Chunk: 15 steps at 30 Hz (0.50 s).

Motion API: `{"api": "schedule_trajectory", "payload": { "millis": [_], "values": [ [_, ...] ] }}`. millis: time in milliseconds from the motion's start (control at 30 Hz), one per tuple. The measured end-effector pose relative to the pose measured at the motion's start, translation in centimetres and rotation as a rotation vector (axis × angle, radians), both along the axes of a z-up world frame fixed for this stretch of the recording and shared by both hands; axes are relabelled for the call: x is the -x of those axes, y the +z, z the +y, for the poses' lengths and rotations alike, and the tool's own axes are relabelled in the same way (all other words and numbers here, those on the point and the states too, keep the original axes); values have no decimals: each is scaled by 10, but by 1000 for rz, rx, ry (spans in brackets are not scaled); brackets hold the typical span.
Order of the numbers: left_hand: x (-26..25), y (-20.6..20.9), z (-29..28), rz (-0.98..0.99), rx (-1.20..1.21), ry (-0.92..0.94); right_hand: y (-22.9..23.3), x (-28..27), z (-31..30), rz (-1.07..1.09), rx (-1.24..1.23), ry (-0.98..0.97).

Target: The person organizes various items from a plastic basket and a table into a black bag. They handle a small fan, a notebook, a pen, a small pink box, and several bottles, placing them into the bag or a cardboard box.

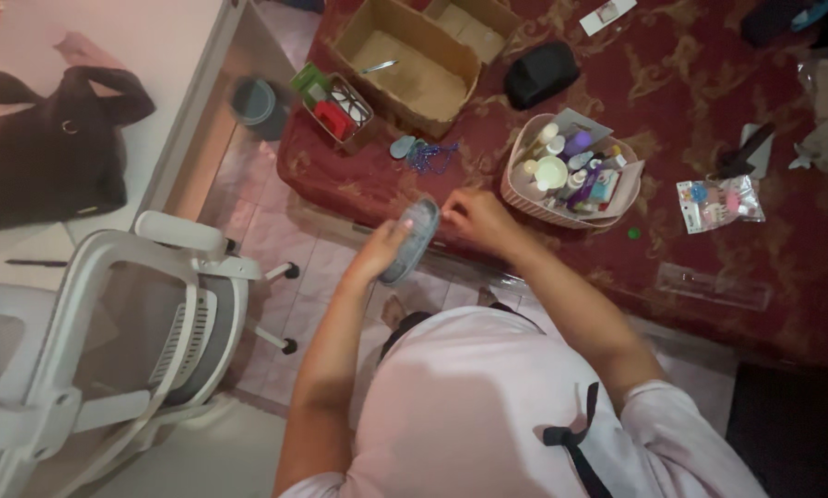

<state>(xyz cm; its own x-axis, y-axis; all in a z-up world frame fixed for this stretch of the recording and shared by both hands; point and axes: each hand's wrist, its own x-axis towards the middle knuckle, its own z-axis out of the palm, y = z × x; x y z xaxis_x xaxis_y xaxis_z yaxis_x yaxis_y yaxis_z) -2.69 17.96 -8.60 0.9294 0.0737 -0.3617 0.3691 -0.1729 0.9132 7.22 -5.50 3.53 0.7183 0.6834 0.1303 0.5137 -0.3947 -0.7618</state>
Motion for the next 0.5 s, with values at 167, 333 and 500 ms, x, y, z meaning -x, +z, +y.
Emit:
{"api": "schedule_trajectory", "payload": {
  "millis": [167, 333, 500],
  "values": [
    [-16, -39, -20, -93, 97, 305, -2, 22, 20, -62, -57, 20],
    [-18, -66, -26, -57, 730, 602, -11, 51, 36, -276, 58, 45],
    [-27, -93, -1, 165, 1017, 784, -32, 66, 44, -394, 75, 147]
  ]
}}
